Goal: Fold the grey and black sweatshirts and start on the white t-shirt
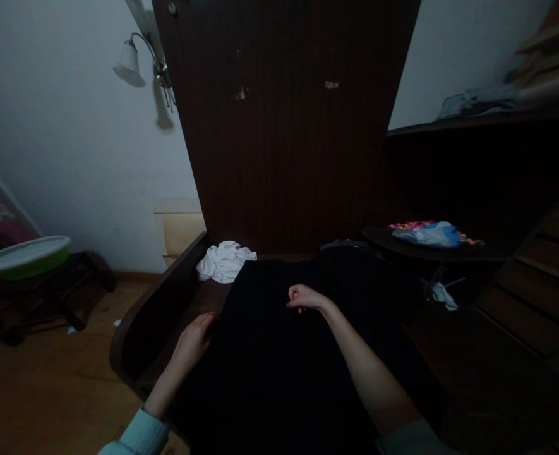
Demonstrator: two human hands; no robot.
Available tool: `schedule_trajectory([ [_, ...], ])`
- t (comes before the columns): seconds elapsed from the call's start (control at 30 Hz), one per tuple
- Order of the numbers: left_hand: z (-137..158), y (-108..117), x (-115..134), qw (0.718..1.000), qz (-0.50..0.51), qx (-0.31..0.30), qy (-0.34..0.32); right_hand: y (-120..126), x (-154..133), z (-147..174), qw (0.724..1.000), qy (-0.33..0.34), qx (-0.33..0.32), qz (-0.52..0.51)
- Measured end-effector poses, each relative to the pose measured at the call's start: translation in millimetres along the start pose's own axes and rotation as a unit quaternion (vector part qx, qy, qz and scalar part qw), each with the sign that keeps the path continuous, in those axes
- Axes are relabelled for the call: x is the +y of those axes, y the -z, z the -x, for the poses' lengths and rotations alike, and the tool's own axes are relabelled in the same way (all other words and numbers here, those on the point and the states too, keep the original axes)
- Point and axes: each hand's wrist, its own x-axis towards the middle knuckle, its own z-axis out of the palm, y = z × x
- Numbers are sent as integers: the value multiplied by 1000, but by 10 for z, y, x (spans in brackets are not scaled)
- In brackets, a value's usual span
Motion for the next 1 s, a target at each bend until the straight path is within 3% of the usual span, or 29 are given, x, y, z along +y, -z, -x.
schedule_trajectory([
  [0.1, -5, 17, 14, 1000, 0, 9, -4, -4, -14, 9, 1000, 5, 10, 4],
  [0.2, -26, 5, 19, 999, 9, 20, -49, -15, 0, -8, 999, 22, 26, 1],
  [0.33, -56, -44, -21, 996, 35, -7, -79, -26, 40, -64, 997, 38, 62, -2],
  [0.43, -84, 12, -82, 994, 67, -59, -62, -54, 64, -114, 990, 51, 131, -9],
  [0.6, -352, 333, -55, 965, 47, -233, -114, -139, 92, -163, 978, 67, 194, 27],
  [0.63, -459, 384, 7, 960, 24, -250, -124, -152, 96, -166, 976, 71, 202, 43],
  [0.7, -709, 420, 195, 965, -38, -224, -131, -172, 103, -168, 969, 79, 221, 73],
  [0.83, -1192, 191, 666, 982, -102, -109, -117, -195, 87, -155, 959, 71, 246, 123],
  [0.93, -1427, -124, 882, 979, -141, -128, -66, -218, 41, -110, 948, 48, 260, 176],
  [1.0, -1531, -304, 918, 978, -154, -134, -51, -247, -16, -63, 934, 67, 268, 226],
])
